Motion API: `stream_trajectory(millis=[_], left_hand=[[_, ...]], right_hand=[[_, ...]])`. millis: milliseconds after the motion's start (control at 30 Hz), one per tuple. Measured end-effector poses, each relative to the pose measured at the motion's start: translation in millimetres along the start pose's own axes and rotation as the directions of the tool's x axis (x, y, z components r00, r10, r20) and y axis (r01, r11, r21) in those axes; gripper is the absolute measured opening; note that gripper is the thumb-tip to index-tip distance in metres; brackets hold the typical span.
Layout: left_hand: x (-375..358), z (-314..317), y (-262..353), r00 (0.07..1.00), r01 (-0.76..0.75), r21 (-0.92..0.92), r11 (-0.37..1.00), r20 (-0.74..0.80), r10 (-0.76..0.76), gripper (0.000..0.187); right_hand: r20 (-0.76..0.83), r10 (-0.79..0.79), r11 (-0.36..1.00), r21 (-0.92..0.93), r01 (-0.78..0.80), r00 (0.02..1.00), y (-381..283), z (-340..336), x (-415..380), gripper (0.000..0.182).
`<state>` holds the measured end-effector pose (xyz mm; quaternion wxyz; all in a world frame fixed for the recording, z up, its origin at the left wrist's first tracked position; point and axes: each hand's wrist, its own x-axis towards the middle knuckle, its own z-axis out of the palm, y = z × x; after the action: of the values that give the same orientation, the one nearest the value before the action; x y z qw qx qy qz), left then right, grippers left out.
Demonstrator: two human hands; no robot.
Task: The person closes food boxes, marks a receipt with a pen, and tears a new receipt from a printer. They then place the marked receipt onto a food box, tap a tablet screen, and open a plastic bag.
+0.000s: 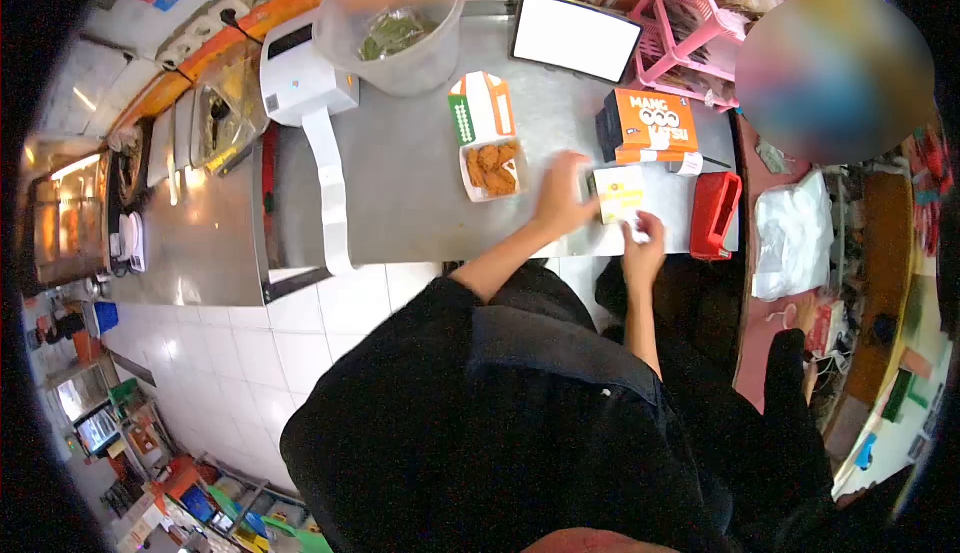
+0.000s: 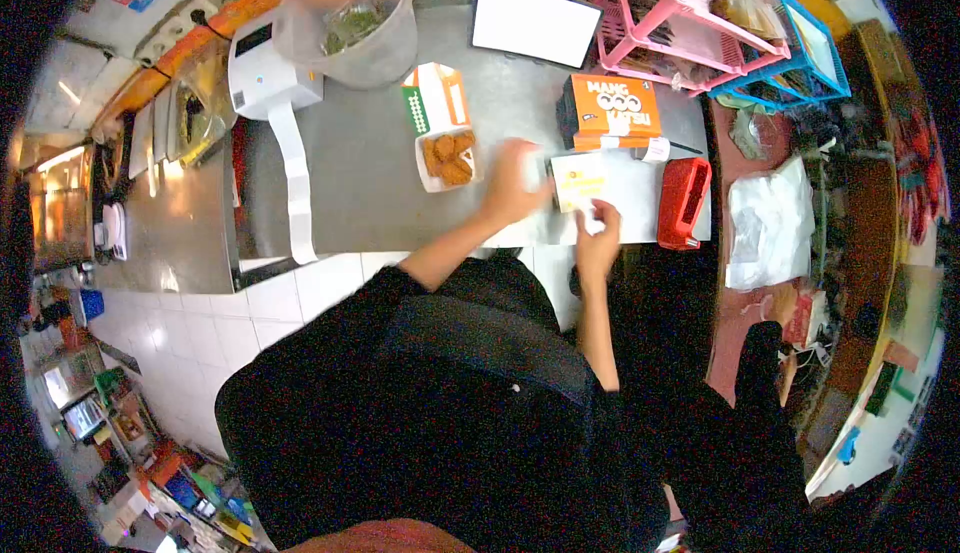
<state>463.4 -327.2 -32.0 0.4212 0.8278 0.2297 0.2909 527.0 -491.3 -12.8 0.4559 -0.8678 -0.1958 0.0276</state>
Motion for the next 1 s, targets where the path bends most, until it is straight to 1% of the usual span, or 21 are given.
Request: stream_trajectory(millis=[33, 67, 100, 133, 167, 200, 233, 300, 333, 367, 433, 500, 533, 567, 600, 700, 767, 833, 900, 967, 1000], left_hand=[[3, -32, -13, 0.979, 0.054, -0.008, 0.999, -0.194, -0.054, 0.077], [10, -57, -38, 0.920, 0.157, 0.129, 0.979, -0.378, -0.098, 0.075], [27, -83, -41, 0.786, 0.448, 0.078, 0.891, -0.509, -0.350, 0.078], [44, -100, -79, 0.787, 0.455, 0.274, 0.847, -0.569, -0.239, 0.085], [61, -114, -94, 0.824, 0.452, 0.248, 0.856, -0.484, -0.295, 0.083], [75, -120, -103, 0.854, 0.449, 0.224, 0.865, -0.390, -0.343, 0.081], [86, -124, -107, 0.872, 0.427, 0.224, 0.876, -0.358, -0.333, 0.081], [104, -136, -115, 0.856, 0.490, 0.332, 0.806, -0.009, -0.517, 0.066], [106, -138, -119, 0.882, 0.420, 0.430, 0.799, 0.014, -0.471, 0.052], [105, -141, -123, 0.878, 0.423, 0.437, 0.794, 0.020, -0.479, 0.052], [105, -153, -117, 0.955, 0.201, 0.414, 0.888, 0.120, -0.272, 0.046], [105, -165, -118, 0.924, 0.290, 0.434, 0.853, 0.104, -0.367, 0.045], [109, -174, -117, 0.905, 0.202, 0.453, 0.868, 0.251, -0.342, 0.045], [111, -182, -117, 0.863, 0.111, 0.456, 0.883, 0.396, -0.313, 0.047], [107, -188, -125, 0.862, -0.079, 0.419, 0.905, 0.484, -0.149, 0.046], [84, -201, -86, 0.793, -0.180, 0.331, 0.926, 0.606, -0.063, 0.041], [49, -190, -129, 0.831, -0.328, 0.235, 0.915, 0.533, 0.161, 0.046], [15, -184, -147, 0.793, -0.536, 0.218, 0.816, 0.463, 0.397, 0.051], [-11, -179, -141, 0.825, -0.511, 0.270, 0.816, 0.421, 0.377, 0.051], [-24, -170, -143, 0.895, -0.384, 0.221, 0.896, 0.326, 0.303, 0.051], [-30, -167, -134, 0.883, -0.402, 0.201, 0.893, 0.344, 0.320, 0.051]], right_hand=[[0.076, -0.066, 0.987, 0.148, 0.054, 0.995, -4, 32, 12, 0.030], [0.165, -0.133, 0.982, 0.156, 0.107, 0.977, -17, 65, 25, 0.030], [0.231, -0.167, 0.983, 0.115, 0.144, 0.958, -43, 99, 39, 0.036], [0.343, -0.082, 0.993, 0.109, 0.047, 0.936, -89, 118, 48, 0.044], [0.228, -0.250, 0.968, 0.093, 0.234, 0.941, -74, 174, 63, 0.063], [0.178, -0.379, 0.881, -0.230, 0.413, 0.908, -90, 203, 72, 0.076], [0.333, -0.176, 0.918, -0.283, 0.276, 0.926, -116, 216, 81, 0.077], [0.460, 0.017, 0.902, -0.391, 0.185, 0.888, -147, 223, 90, 0.060], [0.459, 0.037, 0.906, -0.390, 0.164, 0.888, -150, 221, 92, 0.060], [0.449, 0.063, 0.897, -0.418, 0.147, 0.891, -153, 219, 95, 0.048], [0.443, 0.023, 0.884, -0.428, 0.189, 0.896, -148, 218, 98, 0.030], [0.487, -0.087, 0.874, -0.382, 0.302, 0.869, -132, 214, 103, 0.021], [0.525, -0.142, 0.862, -0.351, 0.366, 0.839, -122, 212, 110, 0.020], [0.573, -0.270, 0.869, -0.202, 0.452, 0.774, -114, 200, 114, 0.020], [0.599, -0.391, 0.852, -0.051, 0.521, 0.699, -106, 188, 114, 0.020], [0.591, -0.514, 0.818, 0.119, 0.562, 0.622, -88, 161, 91, 0.021], [0.587, -0.566, 0.766, 0.114, 0.633, 0.579, -72, 149, 65, 0.022], [0.416, -0.788, 0.551, 0.146, 0.822, 0.454, -38, 157, 38, 0.023], [0.487, -0.735, 0.546, 0.012, 0.838, 0.471, -18, 160, 15, 0.024], [0.398, -0.763, 0.546, -0.025, 0.837, 0.509, -13, 168, -4, 0.026], [0.390, -0.752, 0.560, -0.049, 0.827, 0.532, -18, 170, -17, 0.026]])
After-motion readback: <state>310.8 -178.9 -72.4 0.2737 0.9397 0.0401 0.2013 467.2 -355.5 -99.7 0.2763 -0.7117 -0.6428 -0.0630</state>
